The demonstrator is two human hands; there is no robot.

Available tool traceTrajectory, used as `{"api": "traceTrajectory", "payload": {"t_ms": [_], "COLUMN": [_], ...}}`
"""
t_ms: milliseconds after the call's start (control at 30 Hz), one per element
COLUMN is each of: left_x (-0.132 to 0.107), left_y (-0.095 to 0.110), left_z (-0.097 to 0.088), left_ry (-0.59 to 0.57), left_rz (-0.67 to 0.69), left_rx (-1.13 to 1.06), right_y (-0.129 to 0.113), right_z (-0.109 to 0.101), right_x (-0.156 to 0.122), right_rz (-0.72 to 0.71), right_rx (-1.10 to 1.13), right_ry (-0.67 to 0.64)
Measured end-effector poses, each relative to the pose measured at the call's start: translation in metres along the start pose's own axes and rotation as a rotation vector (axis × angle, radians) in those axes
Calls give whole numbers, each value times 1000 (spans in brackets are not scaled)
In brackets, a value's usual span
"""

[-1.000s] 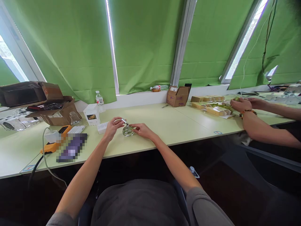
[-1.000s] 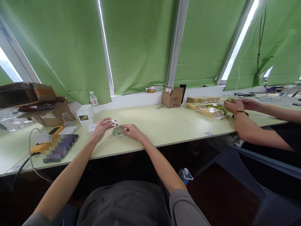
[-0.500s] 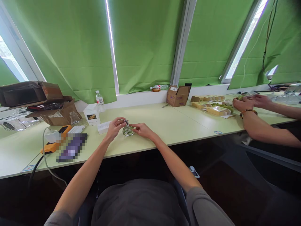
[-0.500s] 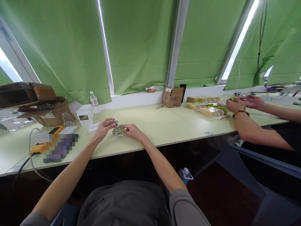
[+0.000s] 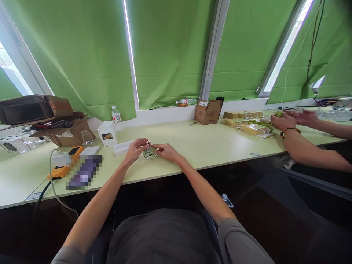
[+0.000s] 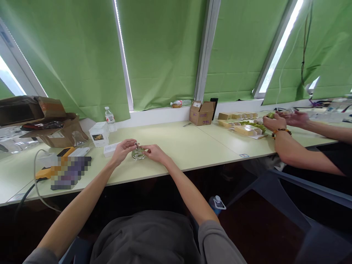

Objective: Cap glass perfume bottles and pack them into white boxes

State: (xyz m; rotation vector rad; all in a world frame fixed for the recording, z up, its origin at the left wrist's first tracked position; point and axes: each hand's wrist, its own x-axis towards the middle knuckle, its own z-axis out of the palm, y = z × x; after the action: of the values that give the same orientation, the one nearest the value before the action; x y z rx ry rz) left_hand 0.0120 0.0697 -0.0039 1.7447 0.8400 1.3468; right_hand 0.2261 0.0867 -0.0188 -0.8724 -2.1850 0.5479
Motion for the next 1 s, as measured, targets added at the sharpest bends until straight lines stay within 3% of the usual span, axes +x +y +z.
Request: {"api": "traceTrajectory", "payload": {"t_ms": [1000], "left_x": [-2], "left_y": [5], "left_z": [3], "left_ry": [25], "left_rz": [23], "left_rx": [104], "right_y": [0], "right_z": [0], "right_x": [0], "right_rz": [18], "right_rx": [-10], "right_ry": [6]}}
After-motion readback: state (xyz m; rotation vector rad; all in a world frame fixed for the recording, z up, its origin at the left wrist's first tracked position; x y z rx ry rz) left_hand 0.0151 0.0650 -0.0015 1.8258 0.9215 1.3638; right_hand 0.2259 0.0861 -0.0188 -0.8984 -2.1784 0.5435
